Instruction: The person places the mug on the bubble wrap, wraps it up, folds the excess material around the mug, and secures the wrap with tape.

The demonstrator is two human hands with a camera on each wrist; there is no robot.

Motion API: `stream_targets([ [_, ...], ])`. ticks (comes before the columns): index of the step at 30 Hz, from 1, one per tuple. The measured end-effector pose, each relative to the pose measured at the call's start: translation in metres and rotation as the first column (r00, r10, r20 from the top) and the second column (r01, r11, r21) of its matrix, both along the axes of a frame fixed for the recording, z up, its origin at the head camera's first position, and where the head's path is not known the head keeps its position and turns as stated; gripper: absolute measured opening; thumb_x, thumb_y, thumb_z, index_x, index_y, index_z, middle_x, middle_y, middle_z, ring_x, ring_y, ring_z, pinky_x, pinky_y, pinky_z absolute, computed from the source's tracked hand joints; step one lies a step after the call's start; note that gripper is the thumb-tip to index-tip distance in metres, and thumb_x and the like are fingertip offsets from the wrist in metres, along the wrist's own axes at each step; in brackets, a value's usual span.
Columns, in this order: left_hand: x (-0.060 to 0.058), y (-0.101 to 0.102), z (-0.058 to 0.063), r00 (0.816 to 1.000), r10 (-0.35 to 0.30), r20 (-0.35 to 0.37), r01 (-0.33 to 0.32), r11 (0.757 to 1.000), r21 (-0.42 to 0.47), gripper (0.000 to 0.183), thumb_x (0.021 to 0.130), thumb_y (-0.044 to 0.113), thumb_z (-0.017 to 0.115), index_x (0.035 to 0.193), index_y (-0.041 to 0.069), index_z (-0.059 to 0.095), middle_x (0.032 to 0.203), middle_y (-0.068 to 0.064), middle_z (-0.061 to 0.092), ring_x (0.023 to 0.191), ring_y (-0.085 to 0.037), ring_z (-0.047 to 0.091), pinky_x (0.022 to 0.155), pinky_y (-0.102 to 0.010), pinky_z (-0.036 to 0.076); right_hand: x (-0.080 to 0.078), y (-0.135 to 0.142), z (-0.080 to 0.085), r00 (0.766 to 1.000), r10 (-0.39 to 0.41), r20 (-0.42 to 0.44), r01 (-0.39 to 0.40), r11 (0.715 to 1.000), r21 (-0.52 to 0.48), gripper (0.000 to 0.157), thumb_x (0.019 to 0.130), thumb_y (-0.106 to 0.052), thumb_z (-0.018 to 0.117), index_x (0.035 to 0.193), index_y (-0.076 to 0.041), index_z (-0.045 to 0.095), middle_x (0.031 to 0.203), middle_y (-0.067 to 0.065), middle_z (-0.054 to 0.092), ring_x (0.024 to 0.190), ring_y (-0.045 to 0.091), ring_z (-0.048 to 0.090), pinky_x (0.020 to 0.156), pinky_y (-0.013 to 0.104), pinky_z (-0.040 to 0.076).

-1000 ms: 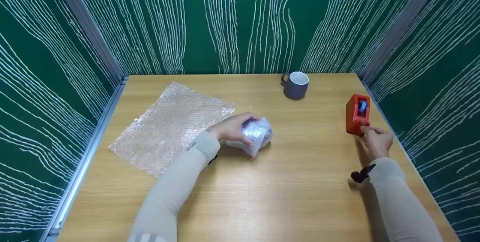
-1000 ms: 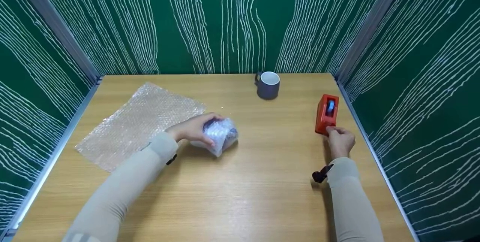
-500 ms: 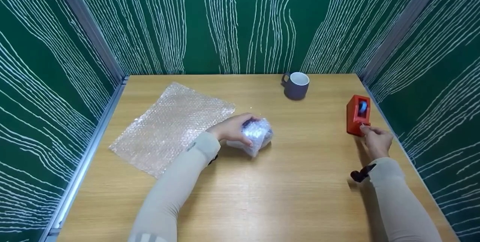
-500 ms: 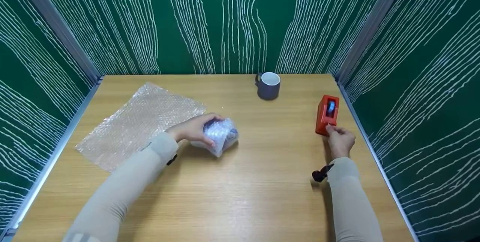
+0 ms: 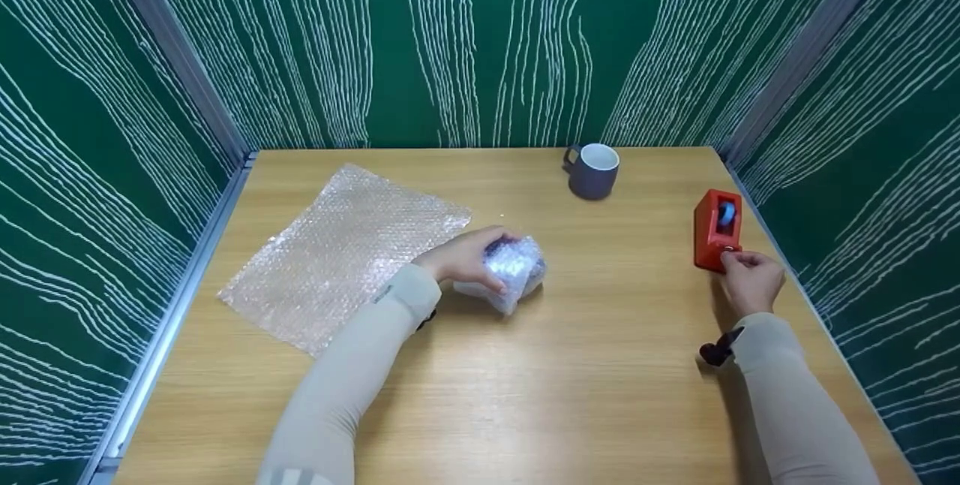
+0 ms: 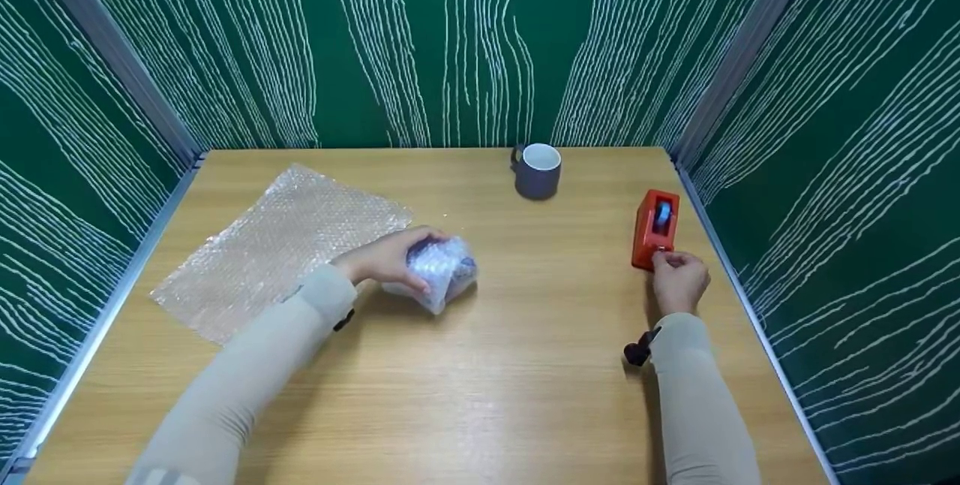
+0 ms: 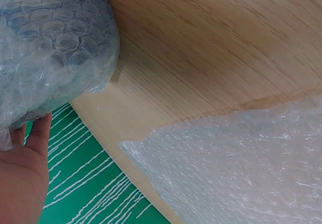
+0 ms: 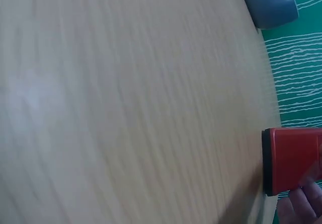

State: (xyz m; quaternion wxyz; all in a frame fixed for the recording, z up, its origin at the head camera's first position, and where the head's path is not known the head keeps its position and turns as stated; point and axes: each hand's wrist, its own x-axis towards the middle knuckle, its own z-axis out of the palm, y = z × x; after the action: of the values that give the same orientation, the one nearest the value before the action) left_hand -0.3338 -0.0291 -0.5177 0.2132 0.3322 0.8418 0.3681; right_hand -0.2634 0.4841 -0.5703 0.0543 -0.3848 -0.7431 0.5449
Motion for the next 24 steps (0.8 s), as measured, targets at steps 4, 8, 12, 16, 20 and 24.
stream_targets([
  [4,-0.0001,-0.0002,0.0005,1.0,0.003,0.002,-0.003,1.0,-0.012,0.094,0.08,0.022,0.098,0.161,0.027,0.05,0.167,0.0,0.051,0.154,-0.024,0.047,0.131,-0.045,0.035,0.0,-0.001,0.0016,1.0,-0.01,0.012,0.01,1.0,-0.012,0.013,0.109,-0.036,0.064,0.119,-0.028,0.068,0.116,-0.01,0.052,0.117,0.012,0.046,0.105,0.02,0.048],
  [8,0.0004,-0.0001,0.0002,1.0,0.001,-0.001,-0.001,1.0,-0.015,0.095,0.079,0.022,0.098,0.16,0.027,0.05,0.166,0.0,0.051,0.151,-0.024,0.049,0.129,-0.046,0.037,0.0003,-0.0017,0.0029,1.0,-0.023,0.019,0.023,0.999,-0.032,0.013,0.108,-0.033,0.065,0.12,-0.027,0.068,0.116,-0.009,0.053,0.116,0.012,0.049,0.105,0.02,0.049],
  [12,0.0008,-0.0003,0.0006,1.0,0.005,0.006,-0.005,1.0,-0.013,0.096,0.079,0.022,0.098,0.161,0.03,0.049,0.165,0.001,0.052,0.15,-0.024,0.05,0.128,-0.046,0.039,0.0004,-0.0004,0.0042,1.0,-0.019,0.022,0.02,0.999,-0.049,0.014,0.108,-0.03,0.065,0.122,-0.028,0.067,0.118,-0.008,0.053,0.118,0.013,0.05,0.11,0.022,0.05],
  [16,0.0008,-0.0009,0.0012,1.0,0.018,0.023,-0.017,1.0,-0.017,0.096,0.079,0.026,0.099,0.16,0.034,0.049,0.166,0.003,0.051,0.151,-0.023,0.049,0.129,-0.048,0.038,-0.0007,0.0023,0.0053,1.0,-0.004,0.015,0.005,0.998,-0.055,0.015,0.108,-0.029,0.065,0.124,-0.028,0.064,0.12,-0.007,0.052,0.123,0.015,0.049,0.12,0.029,0.047],
  [20,0.0002,-0.0009,0.0004,1.0,0.02,0.022,-0.019,1.0,-0.017,0.096,0.078,0.026,0.099,0.16,0.034,0.049,0.166,0.003,0.05,0.151,-0.023,0.049,0.129,-0.048,0.038,-0.0024,0.0045,0.0047,1.0,0.017,0.016,-0.017,0.999,-0.027,0.015,0.108,-0.029,0.065,0.123,-0.026,0.065,0.12,-0.005,0.052,0.125,0.016,0.046,0.123,0.032,0.043],
  [24,-0.001,-0.0001,-0.0017,1.0,0.012,0.001,-0.012,1.0,-0.01,0.097,0.077,0.023,0.099,0.16,0.027,0.05,0.166,0.0,0.052,0.15,-0.024,0.05,0.128,-0.045,0.039,-0.0021,0.0073,0.0014,0.999,0.031,0.02,-0.031,0.999,0.019,0.015,0.107,-0.027,0.065,0.122,-0.022,0.066,0.118,-0.003,0.053,0.121,0.017,0.046,0.12,0.032,0.043],
])
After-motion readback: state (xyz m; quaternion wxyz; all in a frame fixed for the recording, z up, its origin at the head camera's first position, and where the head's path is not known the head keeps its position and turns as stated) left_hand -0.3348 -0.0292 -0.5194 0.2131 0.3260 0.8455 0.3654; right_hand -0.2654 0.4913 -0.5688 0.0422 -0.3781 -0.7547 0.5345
